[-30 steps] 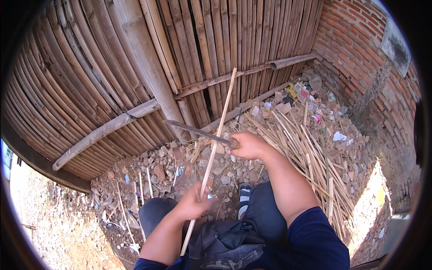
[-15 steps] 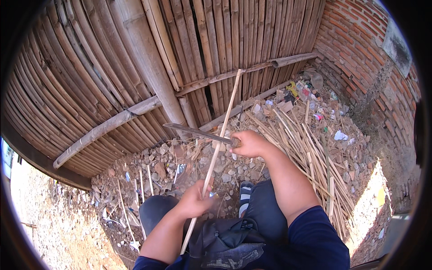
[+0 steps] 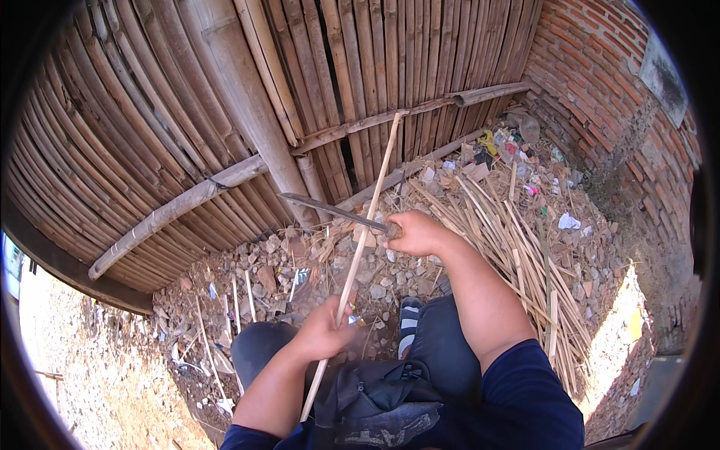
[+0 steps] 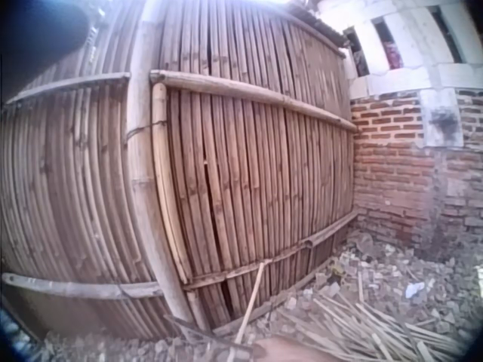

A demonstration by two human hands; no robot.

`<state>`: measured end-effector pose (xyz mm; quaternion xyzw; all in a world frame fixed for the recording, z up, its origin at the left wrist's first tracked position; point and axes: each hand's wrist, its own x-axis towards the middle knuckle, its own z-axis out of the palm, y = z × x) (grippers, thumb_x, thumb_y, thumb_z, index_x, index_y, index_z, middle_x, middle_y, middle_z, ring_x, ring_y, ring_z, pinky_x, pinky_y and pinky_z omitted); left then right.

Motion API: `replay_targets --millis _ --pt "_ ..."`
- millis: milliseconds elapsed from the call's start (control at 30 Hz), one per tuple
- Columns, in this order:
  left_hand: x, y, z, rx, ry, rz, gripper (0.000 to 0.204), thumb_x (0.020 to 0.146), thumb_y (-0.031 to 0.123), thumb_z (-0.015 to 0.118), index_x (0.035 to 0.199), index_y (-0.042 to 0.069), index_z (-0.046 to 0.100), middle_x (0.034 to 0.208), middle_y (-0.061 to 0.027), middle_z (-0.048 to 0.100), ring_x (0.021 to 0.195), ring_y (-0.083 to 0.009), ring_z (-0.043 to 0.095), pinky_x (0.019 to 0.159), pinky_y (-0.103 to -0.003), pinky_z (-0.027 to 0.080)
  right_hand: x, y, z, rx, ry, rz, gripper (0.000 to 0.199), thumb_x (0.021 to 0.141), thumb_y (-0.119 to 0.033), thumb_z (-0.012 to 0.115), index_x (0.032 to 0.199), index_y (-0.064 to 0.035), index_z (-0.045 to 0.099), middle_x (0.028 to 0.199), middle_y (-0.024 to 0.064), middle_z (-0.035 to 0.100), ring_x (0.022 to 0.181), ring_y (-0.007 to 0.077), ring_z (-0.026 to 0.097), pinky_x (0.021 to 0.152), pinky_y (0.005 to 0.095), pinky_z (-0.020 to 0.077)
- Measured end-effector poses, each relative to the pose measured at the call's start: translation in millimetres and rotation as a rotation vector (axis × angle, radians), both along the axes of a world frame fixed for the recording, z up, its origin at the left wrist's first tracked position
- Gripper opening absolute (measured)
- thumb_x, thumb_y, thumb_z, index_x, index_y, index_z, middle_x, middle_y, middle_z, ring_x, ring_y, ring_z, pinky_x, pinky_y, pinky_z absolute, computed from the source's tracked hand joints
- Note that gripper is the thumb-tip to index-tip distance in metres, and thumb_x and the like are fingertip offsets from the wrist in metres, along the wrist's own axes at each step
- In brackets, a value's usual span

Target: The person shaves a thin strip of bamboo using a metal tool, repeatedly pulling the tool along the length of the wood while holding it by hand.

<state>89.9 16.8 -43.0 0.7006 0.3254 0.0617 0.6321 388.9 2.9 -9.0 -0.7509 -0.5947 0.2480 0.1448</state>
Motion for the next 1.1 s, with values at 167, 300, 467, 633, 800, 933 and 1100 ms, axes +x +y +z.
replay_targets --millis 167,300,467,633,800,933,1100 --pt "-2.3 -0.2 -2.1 0.103 -0.018 -0.016 0.033 0.081 0.01 0.068 0.108 0.002 0.05 0.071 0.0001 0.054 0.061 -0.0086 0.052 0.054 -0.027 0.041 -0.3 0.5 0.2 0.005 -0.006 0.016 0.055 0.075 -0.032 0.077 0.121 -0.006 0.064 0.111 0.0203 0.067 0.104 0.0364 0.064 0.09 0.0419 0.0507" --pt "-3.2 1.1 -7.4 0.067 -0.03 -0.019 0.032 0.081 0.011 0.068 0.106 0.003 0.05 0.071 0.0001 0.054 0.061 -0.0092 0.052 0.055 -0.027 0.042 0.2 1.3 -0.4 -0.007 0.017 0.016 0.055 0.074 -0.031 0.077 0.121 -0.0054 0.064 0.109 0.0206 0.068 0.103 0.0365 0.064 0.09 0.0414 0.0507" --pt "-1.5 0.3 0.3 0.104 0.0 -0.029 0.033 0.081 0.011 0.069 0.106 0.003 0.05 0.071 0.0001 0.054 0.061 -0.0097 0.053 0.055 -0.027 0.042 2.0 1.2 -3.9 -0.01 0.017 0.021 0.055 0.075 -0.031 0.077 0.122 -0.0047 0.064 0.107 0.0208 0.068 0.102 0.036 0.065 0.09 0.0413 0.0507" --pt "-2.6 0.6 -1.0 0.101 0.017 -0.028 0.033 0.081 0.012 0.07 0.106 0.003 0.05 0.071 -0.0003 0.055 0.061 -0.0102 0.054 0.055 -0.028 0.043 1.2 1.9 -3.0 -0.028 0.027 0.016 0.055 0.076 -0.031 0.077 0.121 -0.0039 0.063 0.106 0.0211 0.068 0.102 0.0355 0.065 0.089 0.0414 0.0504" --pt "-1.2 0.8 0.3 0.099 0.027 -0.031 0.035 0.081 0.013 0.069 0.109 0.002 0.051 0.072 -0.0005 0.055 0.062 -0.0105 0.054 0.057 -0.028 0.043 3.4 2.1 -6.2 -0.016 0.025 0.031 0.053 0.075 -0.031 0.077 0.119 -0.0038 0.064 0.106 0.0213 0.068 0.101 0.036 0.065 0.089 0.0415 0.0503" --pt "-2.4 0.6 -3.1 0.103 0.001 -0.031 0.036 0.081 0.012 0.069 0.111 0.002 0.051 0.072 -0.0005 0.055 0.062 -0.0106 0.054 0.057 -0.028 0.043 3.2 1.8 -5.4 -0.015 0.026 0.045 0.052 0.075 -0.031 0.077 0.117 -0.0045 0.065 0.106 0.0216 0.068 0.1 0.0362 0.065 0.089 0.0415 0.0503" --pt "-1.4 0.8 -2.0 0.09 0.019 -0.031 0.035 0.08 0.013 0.069 0.109 0.002 0.052 0.071 -0.0009 0.055 0.062 -0.0107 0.054 0.057 -0.028 0.043 3.5 1.1 -5.9 -0.004 0.021 0.039 0.051 0.075 -0.032 0.077 0.116 -0.0051 0.065 0.108 0.0214 0.068 0.101 0.0364 0.065 0.088 0.0419 0.0504"
